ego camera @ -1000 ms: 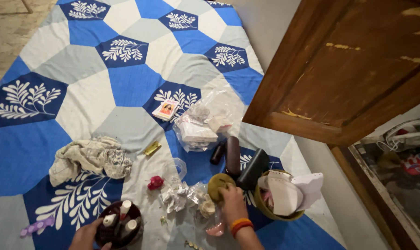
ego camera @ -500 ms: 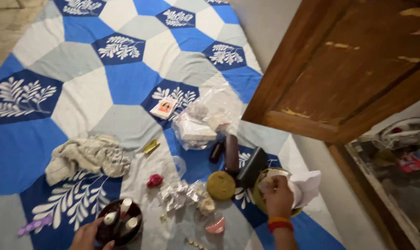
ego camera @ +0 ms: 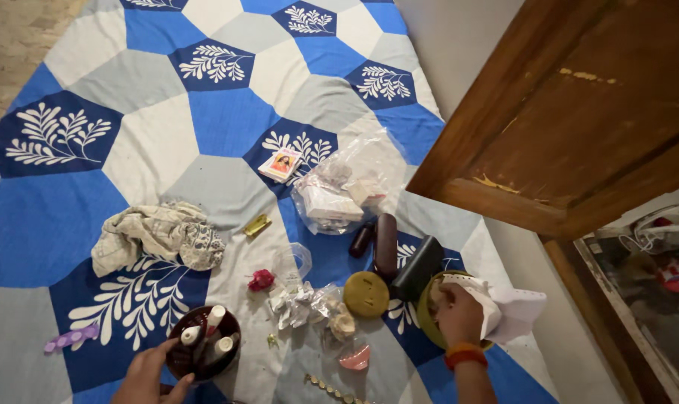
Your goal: The person organizes various small items on a bed, including bottles, jewelry, and plastic containers. They pick up and place items into bowls and a plastic bag, sorting them into different groups.
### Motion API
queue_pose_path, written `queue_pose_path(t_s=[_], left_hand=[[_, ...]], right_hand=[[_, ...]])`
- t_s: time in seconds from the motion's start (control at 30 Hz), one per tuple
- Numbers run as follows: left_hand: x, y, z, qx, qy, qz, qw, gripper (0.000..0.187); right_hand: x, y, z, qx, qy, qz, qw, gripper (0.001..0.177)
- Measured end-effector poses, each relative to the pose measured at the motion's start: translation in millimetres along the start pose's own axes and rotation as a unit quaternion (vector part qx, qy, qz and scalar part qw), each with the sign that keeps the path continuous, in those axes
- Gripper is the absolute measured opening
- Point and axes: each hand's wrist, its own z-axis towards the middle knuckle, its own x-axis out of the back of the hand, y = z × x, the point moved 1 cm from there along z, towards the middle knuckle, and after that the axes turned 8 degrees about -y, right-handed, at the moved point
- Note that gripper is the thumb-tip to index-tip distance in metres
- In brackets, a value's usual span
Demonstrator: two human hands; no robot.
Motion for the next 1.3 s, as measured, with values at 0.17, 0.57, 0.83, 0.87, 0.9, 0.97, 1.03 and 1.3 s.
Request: queue_pose_path(t_s=[0.17, 0.57, 0.83, 0.87, 0.9, 0.97, 1.03, 1.3], left_hand=[[-4, -4, 2, -0.109, 0.047, 0.06, 0.991, 0.082], [-5, -21, 49, -0.033, -0.046, 0.091, 0.994, 0.101], [6, -15, 1, -0.029, 0.061, 0.046, 0.997, 0.08], [7, -10, 0, 0.013, 0.052, 0.01, 0.999, 0.078], [11, -3, 5, 0.004, 0.047, 0.014, 0.999, 0.078], [22, 13, 17, -0.017, 0.041, 0.022, 0.999, 0.079], [25, 35, 17, -0.014, 0.065, 0.064, 0.996, 0.077], [64, 155, 21, -0.039, 0.026, 0.113, 0.992, 0.072]], right_hand=[[-7, -5, -7, 0.08, -0.007, -0.183, 0.98, 0.036], [-16, -12, -6, 0.017, -0.034, -0.144, 0.989, 0.027], [80, 29, -50, 0.048, 0.332, 0.04, 0.941, 0.038], [87, 53, -43, 0.018, 0.356, 0.025, 0.934, 0.035], [86, 77, -34, -0.013, 0.379, 0.009, 0.925, 0.035], [80, 126, -6, -0.134, 0.323, 0.0, 0.937, 0.048], [58, 150, 10, -0.185, 0.188, 0.002, 0.965, 0.066], [-29, 91, -5, 0.056, 0.004, -0.237, 0.97, 0.08]])
